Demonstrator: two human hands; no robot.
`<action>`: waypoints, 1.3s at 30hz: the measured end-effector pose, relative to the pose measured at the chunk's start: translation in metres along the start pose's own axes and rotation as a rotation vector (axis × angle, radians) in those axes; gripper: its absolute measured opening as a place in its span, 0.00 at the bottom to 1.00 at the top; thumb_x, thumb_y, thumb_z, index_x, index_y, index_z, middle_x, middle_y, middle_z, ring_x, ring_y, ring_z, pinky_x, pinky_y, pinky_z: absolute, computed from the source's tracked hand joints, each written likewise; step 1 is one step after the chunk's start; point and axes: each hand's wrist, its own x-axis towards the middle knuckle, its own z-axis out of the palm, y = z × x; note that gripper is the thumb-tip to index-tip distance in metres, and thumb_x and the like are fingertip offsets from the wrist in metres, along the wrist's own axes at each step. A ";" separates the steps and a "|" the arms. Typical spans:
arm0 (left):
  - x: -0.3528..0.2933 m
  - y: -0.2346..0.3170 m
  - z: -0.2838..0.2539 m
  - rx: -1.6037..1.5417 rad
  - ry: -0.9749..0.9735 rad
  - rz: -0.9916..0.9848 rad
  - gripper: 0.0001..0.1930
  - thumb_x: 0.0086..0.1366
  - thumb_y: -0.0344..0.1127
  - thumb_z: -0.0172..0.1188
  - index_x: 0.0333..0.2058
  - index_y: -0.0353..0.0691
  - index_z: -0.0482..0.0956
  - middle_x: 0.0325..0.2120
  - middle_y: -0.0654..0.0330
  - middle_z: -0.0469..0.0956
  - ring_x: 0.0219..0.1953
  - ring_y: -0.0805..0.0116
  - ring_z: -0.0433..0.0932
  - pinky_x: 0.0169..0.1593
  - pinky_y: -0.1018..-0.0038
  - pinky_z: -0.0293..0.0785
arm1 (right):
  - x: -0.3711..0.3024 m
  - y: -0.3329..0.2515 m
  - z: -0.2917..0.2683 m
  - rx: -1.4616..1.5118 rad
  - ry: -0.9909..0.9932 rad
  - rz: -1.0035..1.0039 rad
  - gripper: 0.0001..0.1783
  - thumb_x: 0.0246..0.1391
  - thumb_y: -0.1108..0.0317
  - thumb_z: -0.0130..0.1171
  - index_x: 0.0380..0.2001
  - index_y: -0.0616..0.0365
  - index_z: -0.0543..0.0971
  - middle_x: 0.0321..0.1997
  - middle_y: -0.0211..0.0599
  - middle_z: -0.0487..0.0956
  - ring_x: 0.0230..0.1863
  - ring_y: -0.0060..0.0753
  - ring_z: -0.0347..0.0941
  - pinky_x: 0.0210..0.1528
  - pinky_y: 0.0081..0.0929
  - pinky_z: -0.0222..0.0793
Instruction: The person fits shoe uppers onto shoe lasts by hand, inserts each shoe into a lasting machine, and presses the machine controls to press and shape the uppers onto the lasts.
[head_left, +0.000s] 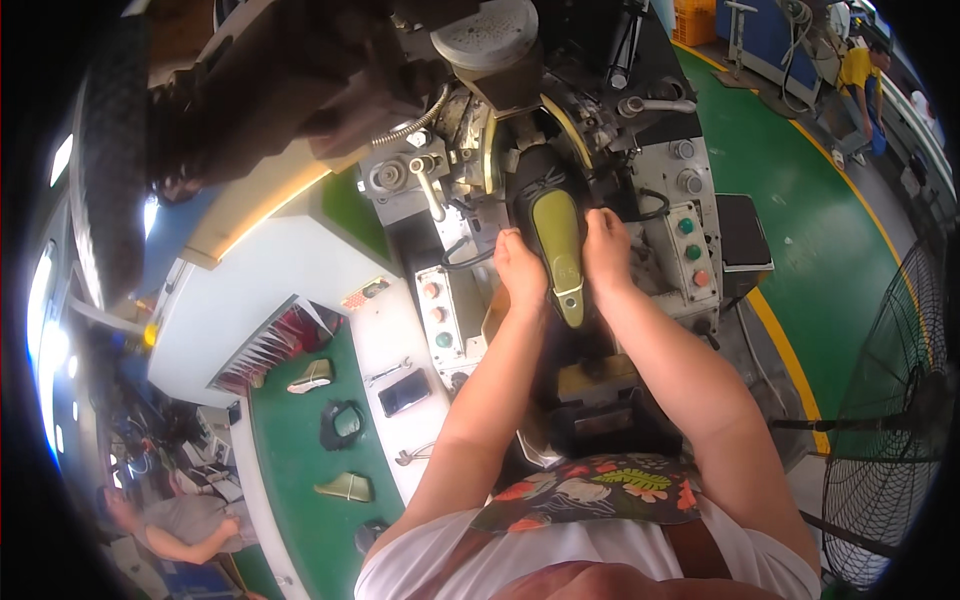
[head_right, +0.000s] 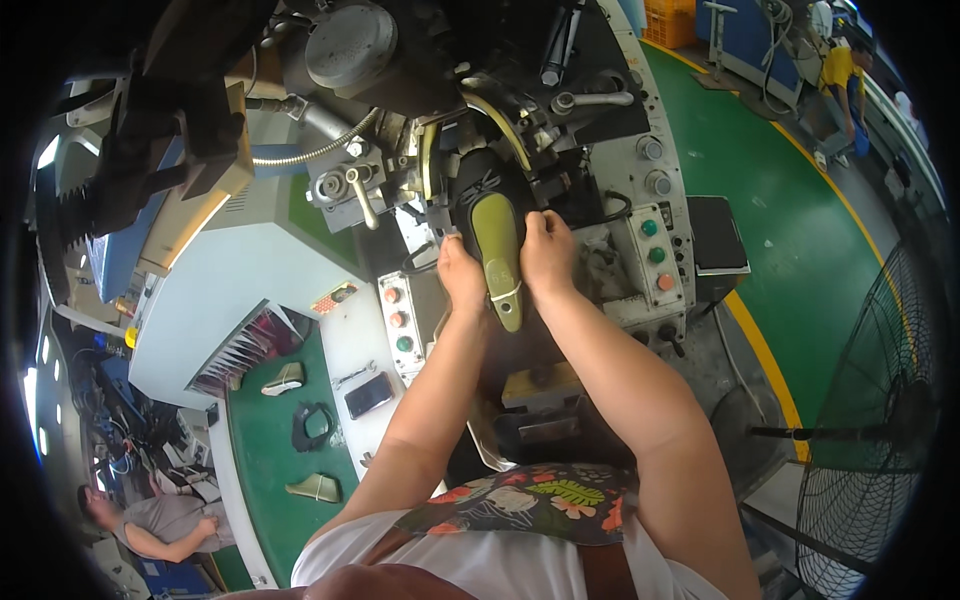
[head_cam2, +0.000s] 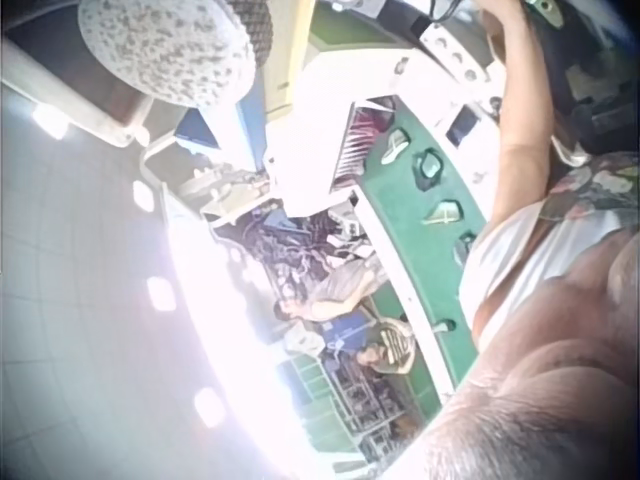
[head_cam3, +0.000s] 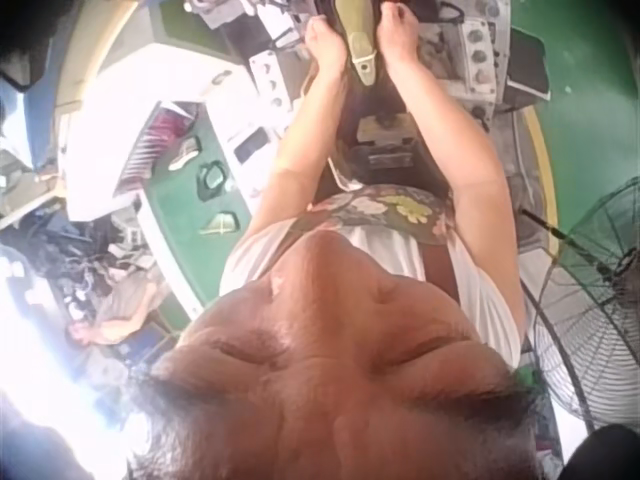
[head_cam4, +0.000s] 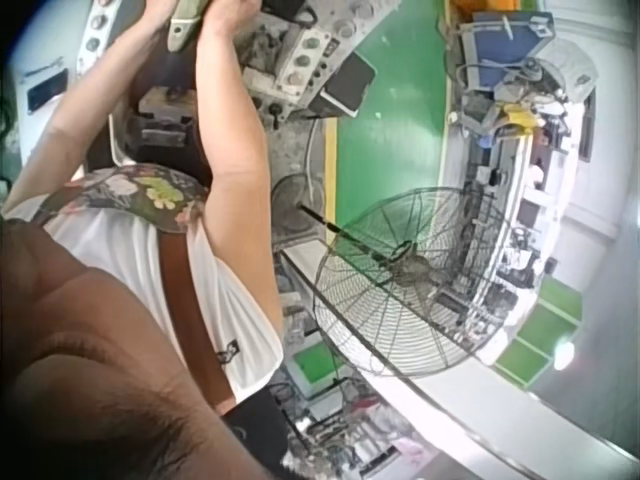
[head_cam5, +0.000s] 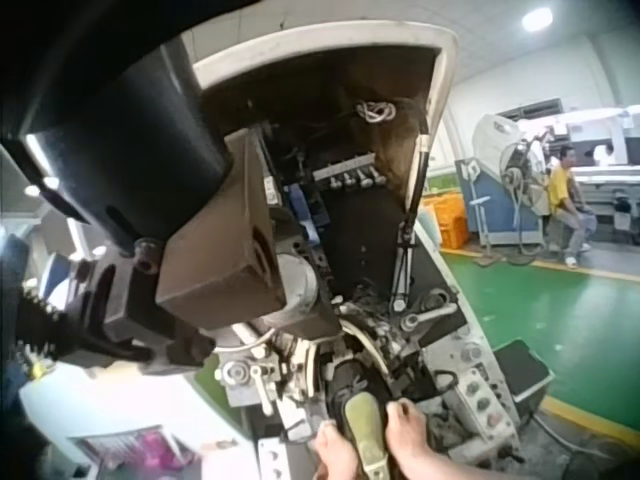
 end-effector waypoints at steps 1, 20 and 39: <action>0.001 -0.001 -0.002 0.002 0.002 -0.005 0.14 0.73 0.39 0.44 0.28 0.42 0.69 0.24 0.71 0.66 0.31 0.80 0.62 0.36 0.80 0.61 | -0.002 -0.003 0.000 -0.013 0.021 0.010 0.16 0.58 0.61 0.51 0.25 0.65 0.73 0.21 0.38 0.72 0.26 0.28 0.65 0.33 0.30 0.65; 0.004 -0.002 -0.001 0.001 -0.003 -0.092 0.14 0.71 0.38 0.42 0.28 0.39 0.69 0.25 0.66 0.69 0.31 0.76 0.64 0.38 0.76 0.63 | -0.006 -0.015 0.003 -0.103 0.013 0.076 0.19 0.59 0.60 0.45 0.27 0.67 0.75 0.25 0.48 0.75 0.30 0.35 0.70 0.38 0.35 0.66; 0.015 -0.019 -0.008 0.021 -0.099 -0.081 0.15 0.73 0.38 0.39 0.32 0.37 0.73 0.29 0.62 0.74 0.34 0.71 0.70 0.40 0.74 0.69 | 0.012 -0.006 0.000 -0.014 -0.017 0.113 0.19 0.56 0.62 0.46 0.21 0.70 0.69 0.18 0.40 0.64 0.27 0.26 0.59 0.32 0.35 0.61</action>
